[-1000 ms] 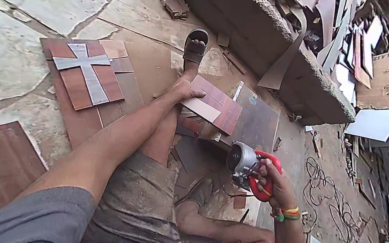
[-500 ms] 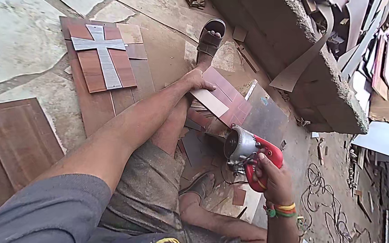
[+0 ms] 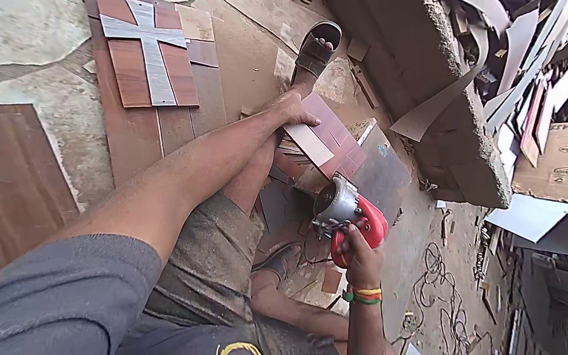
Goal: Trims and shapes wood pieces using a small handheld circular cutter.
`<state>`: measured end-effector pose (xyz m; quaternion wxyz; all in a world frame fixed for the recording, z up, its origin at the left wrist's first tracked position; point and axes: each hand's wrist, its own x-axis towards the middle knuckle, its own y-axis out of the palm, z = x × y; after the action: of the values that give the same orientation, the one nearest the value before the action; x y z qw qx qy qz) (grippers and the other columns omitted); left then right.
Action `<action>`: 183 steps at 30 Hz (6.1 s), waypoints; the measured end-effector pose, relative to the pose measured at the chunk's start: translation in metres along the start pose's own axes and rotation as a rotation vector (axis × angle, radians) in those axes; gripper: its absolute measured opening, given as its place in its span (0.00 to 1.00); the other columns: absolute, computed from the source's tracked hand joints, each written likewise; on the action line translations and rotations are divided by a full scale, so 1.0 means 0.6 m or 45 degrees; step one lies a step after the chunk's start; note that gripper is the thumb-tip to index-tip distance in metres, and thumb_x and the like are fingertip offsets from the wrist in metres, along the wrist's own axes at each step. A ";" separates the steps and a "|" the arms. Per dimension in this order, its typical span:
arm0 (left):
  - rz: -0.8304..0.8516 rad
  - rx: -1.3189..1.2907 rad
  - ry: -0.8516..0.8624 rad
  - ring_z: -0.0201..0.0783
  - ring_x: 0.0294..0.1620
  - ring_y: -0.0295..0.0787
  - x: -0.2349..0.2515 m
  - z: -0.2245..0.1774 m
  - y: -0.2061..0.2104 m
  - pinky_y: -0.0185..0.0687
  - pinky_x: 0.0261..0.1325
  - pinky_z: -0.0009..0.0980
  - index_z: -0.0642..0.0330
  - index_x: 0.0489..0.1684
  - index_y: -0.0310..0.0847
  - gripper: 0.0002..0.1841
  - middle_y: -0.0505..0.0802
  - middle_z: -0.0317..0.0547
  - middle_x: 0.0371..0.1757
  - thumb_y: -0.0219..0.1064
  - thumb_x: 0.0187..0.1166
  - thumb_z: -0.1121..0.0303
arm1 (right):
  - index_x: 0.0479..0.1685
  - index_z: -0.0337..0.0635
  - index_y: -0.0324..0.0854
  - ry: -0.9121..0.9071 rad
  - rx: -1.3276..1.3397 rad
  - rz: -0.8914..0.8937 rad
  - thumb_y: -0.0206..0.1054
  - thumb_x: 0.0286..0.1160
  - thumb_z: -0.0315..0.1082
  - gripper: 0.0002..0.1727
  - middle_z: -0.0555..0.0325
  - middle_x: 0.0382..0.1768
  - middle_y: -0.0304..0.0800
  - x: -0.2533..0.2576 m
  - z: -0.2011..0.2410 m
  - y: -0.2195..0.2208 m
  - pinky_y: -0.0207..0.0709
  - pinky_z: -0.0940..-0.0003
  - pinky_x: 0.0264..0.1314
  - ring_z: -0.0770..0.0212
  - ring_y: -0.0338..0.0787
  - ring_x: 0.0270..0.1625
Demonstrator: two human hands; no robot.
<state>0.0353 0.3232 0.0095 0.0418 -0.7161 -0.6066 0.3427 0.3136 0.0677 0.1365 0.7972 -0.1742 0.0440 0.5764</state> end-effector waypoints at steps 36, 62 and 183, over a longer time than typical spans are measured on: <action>0.005 -0.001 0.118 0.58 0.68 0.87 0.020 0.012 0.007 0.79 0.70 0.65 0.60 0.71 0.80 0.48 0.89 0.60 0.64 0.83 0.54 0.33 | 0.45 0.31 0.76 -0.061 -0.080 -0.117 0.65 0.69 0.25 0.09 0.54 0.11 0.76 -0.014 -0.027 0.025 0.82 0.61 0.13 0.59 0.79 0.09; 0.029 -0.023 0.095 0.58 0.68 0.86 0.014 0.007 0.004 0.78 0.71 0.66 0.58 0.70 0.80 0.46 0.89 0.60 0.65 0.84 0.55 0.35 | 0.44 0.31 0.76 -0.039 -0.028 -0.125 0.66 0.68 0.23 0.08 0.53 0.12 0.77 -0.008 -0.021 0.027 0.82 0.62 0.13 0.59 0.79 0.09; 0.035 0.057 0.164 0.57 0.74 0.83 0.014 0.007 -0.004 0.75 0.76 0.62 0.58 0.78 0.76 0.49 0.86 0.59 0.71 0.84 0.57 0.36 | 0.45 0.31 0.75 -0.074 -0.052 -0.202 0.66 0.70 0.21 0.08 0.53 0.11 0.77 0.030 -0.002 0.050 0.81 0.61 0.11 0.60 0.79 0.08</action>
<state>0.0312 0.3296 0.0038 0.0920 -0.7439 -0.5848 0.3100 0.2917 0.0917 0.1238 0.8376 -0.1767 -0.0047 0.5169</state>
